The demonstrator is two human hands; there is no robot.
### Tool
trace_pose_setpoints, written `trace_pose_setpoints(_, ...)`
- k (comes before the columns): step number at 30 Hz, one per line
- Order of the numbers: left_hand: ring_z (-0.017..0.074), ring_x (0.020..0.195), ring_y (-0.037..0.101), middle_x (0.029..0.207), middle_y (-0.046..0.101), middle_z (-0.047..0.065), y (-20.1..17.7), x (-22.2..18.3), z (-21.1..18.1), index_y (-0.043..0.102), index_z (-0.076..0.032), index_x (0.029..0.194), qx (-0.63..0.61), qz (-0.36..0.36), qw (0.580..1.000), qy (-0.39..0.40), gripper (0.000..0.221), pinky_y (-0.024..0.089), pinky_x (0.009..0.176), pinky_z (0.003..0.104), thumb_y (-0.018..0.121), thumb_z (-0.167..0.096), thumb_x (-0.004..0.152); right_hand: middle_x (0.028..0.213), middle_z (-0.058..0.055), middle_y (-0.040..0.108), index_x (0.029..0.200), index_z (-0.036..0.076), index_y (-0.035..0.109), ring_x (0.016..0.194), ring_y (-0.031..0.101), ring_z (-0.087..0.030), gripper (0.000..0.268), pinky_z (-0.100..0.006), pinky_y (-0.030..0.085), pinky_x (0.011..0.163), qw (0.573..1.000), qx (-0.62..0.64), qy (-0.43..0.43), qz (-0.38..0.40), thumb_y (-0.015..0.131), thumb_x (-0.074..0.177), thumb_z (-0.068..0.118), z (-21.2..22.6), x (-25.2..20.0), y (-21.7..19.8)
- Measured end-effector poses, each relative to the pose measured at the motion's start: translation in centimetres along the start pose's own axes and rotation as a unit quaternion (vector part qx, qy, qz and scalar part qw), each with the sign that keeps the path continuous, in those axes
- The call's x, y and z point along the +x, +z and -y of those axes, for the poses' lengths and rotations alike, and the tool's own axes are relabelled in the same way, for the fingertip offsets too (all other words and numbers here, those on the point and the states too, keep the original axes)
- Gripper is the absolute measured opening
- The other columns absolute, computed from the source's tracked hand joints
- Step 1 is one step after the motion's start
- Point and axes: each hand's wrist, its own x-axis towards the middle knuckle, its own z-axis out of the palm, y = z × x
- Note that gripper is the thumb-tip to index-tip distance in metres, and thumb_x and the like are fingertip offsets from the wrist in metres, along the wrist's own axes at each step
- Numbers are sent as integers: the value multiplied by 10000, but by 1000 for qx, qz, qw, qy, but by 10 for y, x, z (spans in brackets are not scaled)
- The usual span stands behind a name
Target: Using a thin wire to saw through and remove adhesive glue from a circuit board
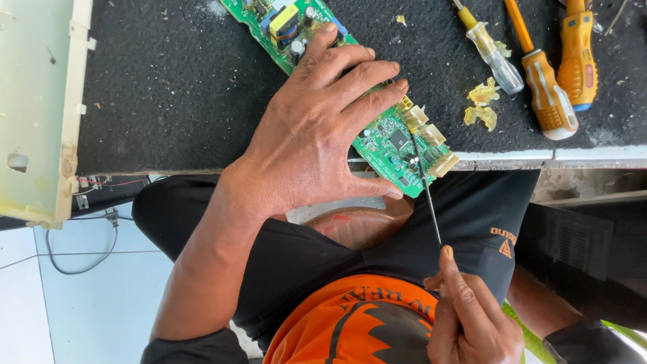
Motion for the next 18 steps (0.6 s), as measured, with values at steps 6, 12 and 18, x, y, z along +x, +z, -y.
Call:
trace_pose_setpoints(6,382,1300,505,1387,593,160,0,0,-1,685,19,1371,-7,-9,1000,-2,1046,256,1230,624,965,-775,750,906,-1,726,1345,23,654,662,624,-57,391,-197,441,543,999,1,-39,-3,516,1012,-128,-13,-6,9)
trace_pose_setpoints(12,377,1305,505,1387,585,157,0,0,-1,672,21,1380,-8,-9,1000,-4,1057,268,1226,634,967,-776,751,982,-39,749,1373,31,618,771,699,-125,374,-248,495,567,999,7,-52,-12,519,1035,-94,-24,-15,20)
trace_pose_setpoints(18,376,1333,489,1403,576,154,0,0,-1,656,14,1407,-8,-4,1000,-6,1055,259,1242,629,937,-787,780,957,-106,736,1385,14,607,759,698,-166,390,-264,501,581,998,48,-42,-26,529,1030,-124,-25,-10,23)
